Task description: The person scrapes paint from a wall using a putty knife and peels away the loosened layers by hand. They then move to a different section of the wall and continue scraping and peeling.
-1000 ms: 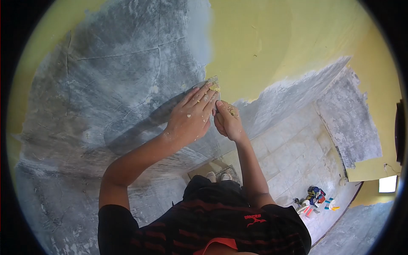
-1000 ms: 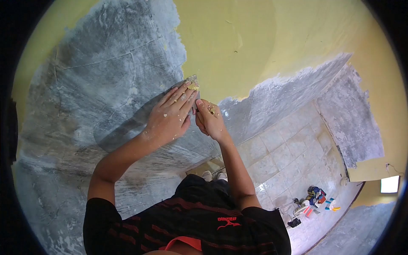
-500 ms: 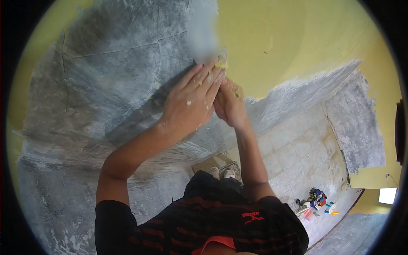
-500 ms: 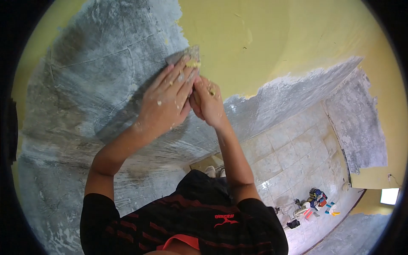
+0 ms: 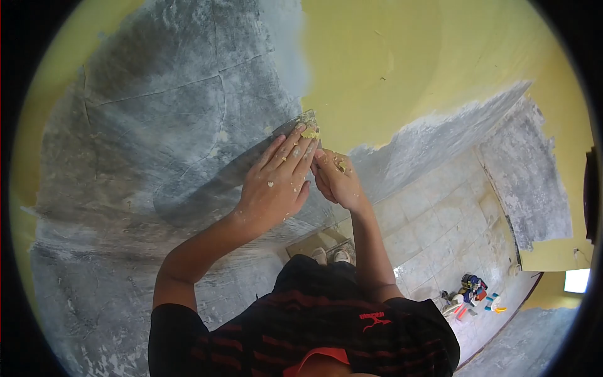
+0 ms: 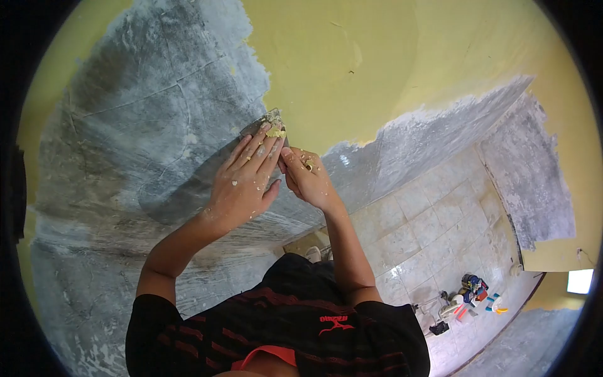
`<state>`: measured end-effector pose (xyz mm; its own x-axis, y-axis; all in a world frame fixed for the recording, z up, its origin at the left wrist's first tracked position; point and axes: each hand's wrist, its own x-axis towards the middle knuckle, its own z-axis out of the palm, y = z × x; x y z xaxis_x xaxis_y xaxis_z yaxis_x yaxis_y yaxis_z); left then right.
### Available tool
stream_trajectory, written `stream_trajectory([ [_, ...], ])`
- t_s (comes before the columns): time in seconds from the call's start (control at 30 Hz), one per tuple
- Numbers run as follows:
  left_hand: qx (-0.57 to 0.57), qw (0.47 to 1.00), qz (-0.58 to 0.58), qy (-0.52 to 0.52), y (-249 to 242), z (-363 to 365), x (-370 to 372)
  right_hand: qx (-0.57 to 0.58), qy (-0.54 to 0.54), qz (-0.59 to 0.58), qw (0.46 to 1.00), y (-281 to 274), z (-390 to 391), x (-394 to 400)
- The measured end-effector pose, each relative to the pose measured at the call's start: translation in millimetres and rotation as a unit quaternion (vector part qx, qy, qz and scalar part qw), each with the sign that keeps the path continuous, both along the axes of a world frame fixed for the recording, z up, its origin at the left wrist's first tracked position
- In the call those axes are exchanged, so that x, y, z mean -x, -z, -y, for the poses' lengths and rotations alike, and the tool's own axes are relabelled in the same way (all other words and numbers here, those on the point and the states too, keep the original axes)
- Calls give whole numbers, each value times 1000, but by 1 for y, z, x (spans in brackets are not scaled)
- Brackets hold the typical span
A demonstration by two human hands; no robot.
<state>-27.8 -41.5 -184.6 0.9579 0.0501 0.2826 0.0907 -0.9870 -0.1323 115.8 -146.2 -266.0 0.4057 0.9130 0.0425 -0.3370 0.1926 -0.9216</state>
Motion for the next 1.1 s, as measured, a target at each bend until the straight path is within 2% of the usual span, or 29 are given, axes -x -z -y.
stream_trajectory([
  [0.17,15,1000,8,3,-15,-3,-4,-1,-26,-7,1000,-10,-2,-6],
  [0.43,-72,994,83,-3,-47,-5,-14,-65,2,12,998,-50,-17,-7],
  [0.47,-73,994,84,-5,-44,-5,-12,-66,0,13,998,-46,-15,-5],
  [0.53,-25,999,40,7,-27,-5,-7,2,-2,-4,1000,-26,-7,1],
  [0.63,-30,1000,-8,-2,-12,-1,-4,-22,-55,-60,996,-12,1,1],
  [0.77,7,1000,3,10,-18,-3,-6,-6,-56,-34,998,-18,5,-6],
  [0.83,-34,999,12,5,-17,-4,-8,-37,-56,-41,997,-19,1,-4],
  [1.1,-44,999,12,3,-27,-3,-11,-40,-48,-25,998,-26,-3,-5],
])
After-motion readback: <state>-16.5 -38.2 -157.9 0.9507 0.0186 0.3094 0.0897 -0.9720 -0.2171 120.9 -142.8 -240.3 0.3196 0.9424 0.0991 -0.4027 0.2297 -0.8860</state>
